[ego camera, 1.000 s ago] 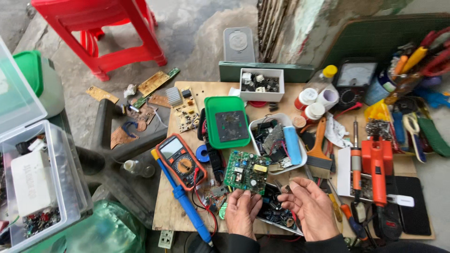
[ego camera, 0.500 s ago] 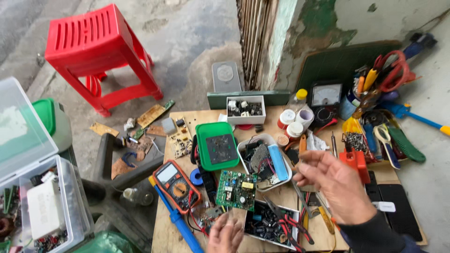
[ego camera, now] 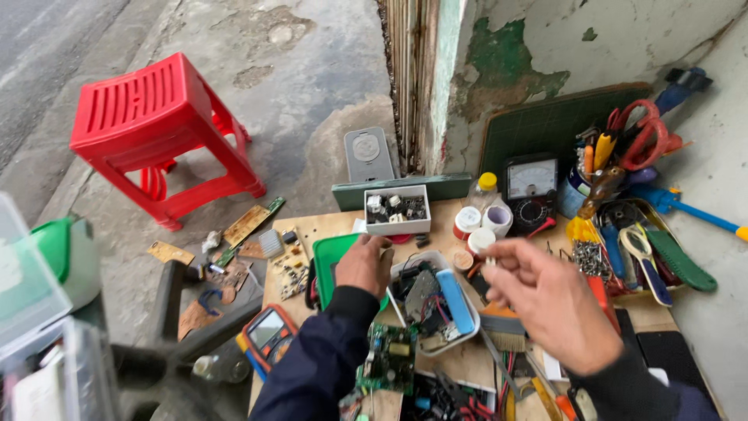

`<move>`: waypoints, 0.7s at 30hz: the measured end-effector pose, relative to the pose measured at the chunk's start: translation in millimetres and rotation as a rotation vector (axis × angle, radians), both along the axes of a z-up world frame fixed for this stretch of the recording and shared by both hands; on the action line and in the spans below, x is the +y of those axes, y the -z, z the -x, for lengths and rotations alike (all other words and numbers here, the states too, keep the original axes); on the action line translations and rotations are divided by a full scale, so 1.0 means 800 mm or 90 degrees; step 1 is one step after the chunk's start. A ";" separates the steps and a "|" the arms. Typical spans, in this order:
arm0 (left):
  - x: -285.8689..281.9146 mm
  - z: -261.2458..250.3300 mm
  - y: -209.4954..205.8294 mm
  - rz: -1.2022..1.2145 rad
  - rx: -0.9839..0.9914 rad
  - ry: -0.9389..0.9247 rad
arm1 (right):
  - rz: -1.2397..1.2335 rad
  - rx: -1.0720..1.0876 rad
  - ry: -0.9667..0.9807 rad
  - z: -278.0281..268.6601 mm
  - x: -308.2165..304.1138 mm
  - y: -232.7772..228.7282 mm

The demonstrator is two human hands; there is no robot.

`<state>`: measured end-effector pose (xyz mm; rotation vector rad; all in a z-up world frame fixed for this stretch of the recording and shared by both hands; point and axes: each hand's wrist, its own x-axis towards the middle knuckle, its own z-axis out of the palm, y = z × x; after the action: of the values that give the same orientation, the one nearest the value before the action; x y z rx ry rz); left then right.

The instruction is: The person uses pliers to remove a small component from a green circuit board. They then place the component into a white box filled with other electronic parts. The person continues to handle the circuit board and other components on a cluttered workbench.

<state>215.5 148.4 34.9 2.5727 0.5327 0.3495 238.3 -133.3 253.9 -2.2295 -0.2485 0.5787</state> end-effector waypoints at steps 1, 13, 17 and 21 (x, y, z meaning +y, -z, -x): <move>0.011 -0.030 0.029 0.000 -0.002 0.003 | 0.000 -0.002 0.003 -0.004 -0.004 0.009; 0.041 -0.172 0.135 -0.345 -0.012 0.170 | 0.109 0.087 0.193 -0.061 -0.022 0.078; 0.051 -0.184 0.140 -0.342 -0.003 0.230 | 0.094 -0.112 0.035 -0.070 -0.051 0.137; 0.061 -0.178 0.125 -0.357 0.046 0.270 | 0.039 -0.187 -0.018 -0.066 -0.058 0.145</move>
<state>357.7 197.3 -65.4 3.1484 -0.1243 0.2830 291.1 -179.3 137.5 -2.3714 -0.4170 0.2734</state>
